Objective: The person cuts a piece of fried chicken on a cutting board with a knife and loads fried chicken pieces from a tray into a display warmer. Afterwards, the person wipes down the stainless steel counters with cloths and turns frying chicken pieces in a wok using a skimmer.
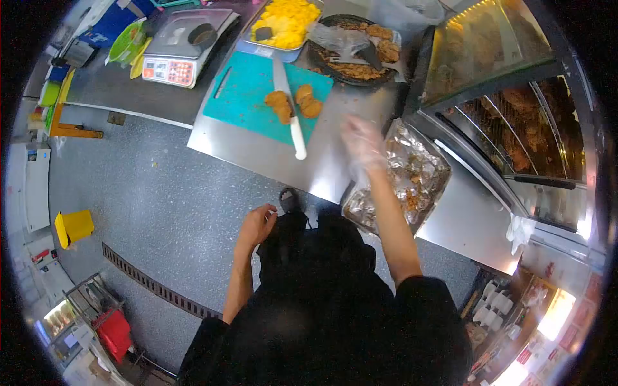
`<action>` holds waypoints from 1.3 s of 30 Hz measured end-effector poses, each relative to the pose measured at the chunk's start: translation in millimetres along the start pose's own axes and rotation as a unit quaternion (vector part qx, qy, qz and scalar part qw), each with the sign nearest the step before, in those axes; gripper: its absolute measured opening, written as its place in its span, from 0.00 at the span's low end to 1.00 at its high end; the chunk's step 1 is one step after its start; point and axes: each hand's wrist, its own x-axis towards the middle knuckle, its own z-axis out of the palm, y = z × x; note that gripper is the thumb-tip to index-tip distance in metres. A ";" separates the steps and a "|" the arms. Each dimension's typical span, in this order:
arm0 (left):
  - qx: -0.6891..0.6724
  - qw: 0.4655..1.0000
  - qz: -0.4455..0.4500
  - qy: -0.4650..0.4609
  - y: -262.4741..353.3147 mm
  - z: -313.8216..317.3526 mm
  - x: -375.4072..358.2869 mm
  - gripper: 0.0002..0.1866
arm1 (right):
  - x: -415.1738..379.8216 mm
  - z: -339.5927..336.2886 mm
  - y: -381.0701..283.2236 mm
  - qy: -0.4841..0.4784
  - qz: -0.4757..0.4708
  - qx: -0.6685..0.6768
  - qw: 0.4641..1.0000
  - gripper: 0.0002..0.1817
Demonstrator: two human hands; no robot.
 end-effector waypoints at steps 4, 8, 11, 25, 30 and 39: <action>-0.011 0.997 -0.041 0.059 -28.0 -23.3 -21.8 0.10 | 43.4 53.4 -80.9 -0.026 -0.040 -0.160 0.986 0.17; -0.009 0.992 -0.072 0.104 -67.1 -35.1 -41.0 0.10 | 58.8 116.0 -105.7 -0.060 -0.021 -0.190 0.980 0.14; -0.005 0.991 -0.081 0.110 -79.0 -37.7 -46.2 0.10 | 66.9 152.3 -99.2 -0.021 0.066 -0.161 0.985 0.22; -0.007 0.999 0.042 -0.006 -46.3 -29.7 27.4 0.07 | -62.6 -112.8 -105.5 0.132 0.231 0.670 0.693 0.15; 0.040 0.991 0.123 -0.032 -16.0 -16.7 62.0 0.06 | -76.7 -278.3 -134.9 0.309 -0.004 0.455 0.835 0.21; 0.033 0.994 0.106 -0.010 45.1 -1.0 60.2 0.06 | -2.6 -512.0 -77.2 0.484 0.130 -0.400 0.767 0.19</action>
